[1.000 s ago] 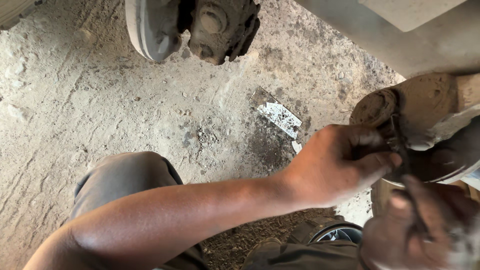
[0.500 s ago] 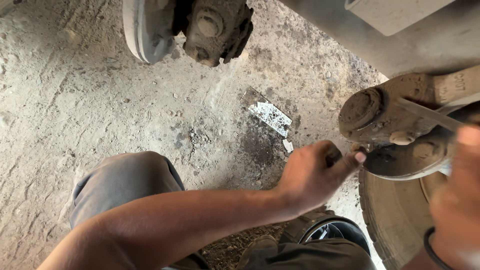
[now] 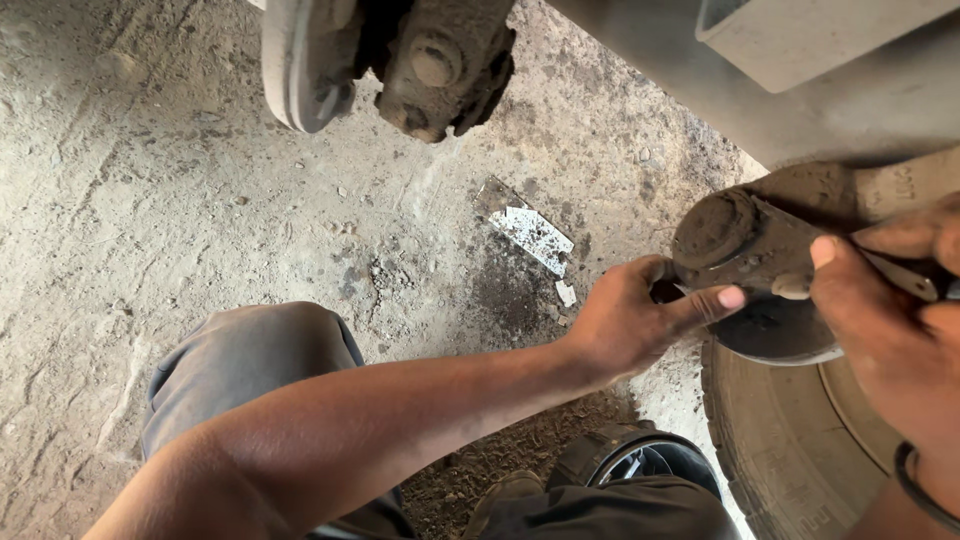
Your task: The person uses a small metal tool to scrape and clean a greasy metal component under a vehicle. They repeatedly scrape the surface and wipe away debris with their fingers.
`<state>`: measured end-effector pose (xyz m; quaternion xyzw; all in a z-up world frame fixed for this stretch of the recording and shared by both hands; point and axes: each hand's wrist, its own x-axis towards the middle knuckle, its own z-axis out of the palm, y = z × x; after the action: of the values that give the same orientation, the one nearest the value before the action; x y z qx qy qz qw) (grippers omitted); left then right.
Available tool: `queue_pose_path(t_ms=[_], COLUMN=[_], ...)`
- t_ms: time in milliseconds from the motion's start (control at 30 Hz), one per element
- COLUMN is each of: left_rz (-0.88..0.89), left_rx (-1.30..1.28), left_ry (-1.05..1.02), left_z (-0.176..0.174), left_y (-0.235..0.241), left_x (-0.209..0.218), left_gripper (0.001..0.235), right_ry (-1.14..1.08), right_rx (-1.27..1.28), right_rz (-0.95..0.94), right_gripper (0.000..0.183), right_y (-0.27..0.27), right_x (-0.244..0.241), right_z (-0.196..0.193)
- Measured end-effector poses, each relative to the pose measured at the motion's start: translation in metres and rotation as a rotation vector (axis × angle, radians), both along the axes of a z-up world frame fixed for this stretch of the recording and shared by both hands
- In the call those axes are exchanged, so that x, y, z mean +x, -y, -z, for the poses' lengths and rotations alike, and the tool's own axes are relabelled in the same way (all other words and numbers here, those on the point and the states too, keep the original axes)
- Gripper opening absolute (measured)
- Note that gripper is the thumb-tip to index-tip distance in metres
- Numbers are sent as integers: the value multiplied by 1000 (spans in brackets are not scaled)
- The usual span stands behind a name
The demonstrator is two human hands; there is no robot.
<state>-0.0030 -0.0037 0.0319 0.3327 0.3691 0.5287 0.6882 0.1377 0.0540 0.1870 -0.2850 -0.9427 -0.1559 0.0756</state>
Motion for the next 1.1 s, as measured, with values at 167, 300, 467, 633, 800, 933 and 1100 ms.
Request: queue_pose_path(t_ms=[167, 300, 467, 633, 800, 933, 1100], left_rz=[-17, 4, 33, 9, -6, -9, 2], left_rx=[51, 75, 100, 131, 147, 118, 115], left_ry=[-81, -84, -137, -139, -155, -153, -174], left_z=[0, 0, 3, 4, 3, 2, 0], left_y=[-2, -5, -7, -7, -6, -5, -4], left_x=[-6, -10, -13, -12, -14, -11, -13], left_gripper=[74, 77, 80, 81, 80, 79, 78], right_ry=[-279, -218, -92, 13, -214, -292, -170], right_rx=[-365, -347, -382, -202, -368, -481, -392], right_rz=[309, 363, 336, 343, 315, 399, 450], right_gripper=[14, 21, 28, 21, 14, 17, 15], right_y=[2, -11, -43, -23, 2, 1, 8], right_x=[-16, 13, 57, 56, 36, 34, 16], right_z=[8, 16, 14, 14, 12, 13, 7])
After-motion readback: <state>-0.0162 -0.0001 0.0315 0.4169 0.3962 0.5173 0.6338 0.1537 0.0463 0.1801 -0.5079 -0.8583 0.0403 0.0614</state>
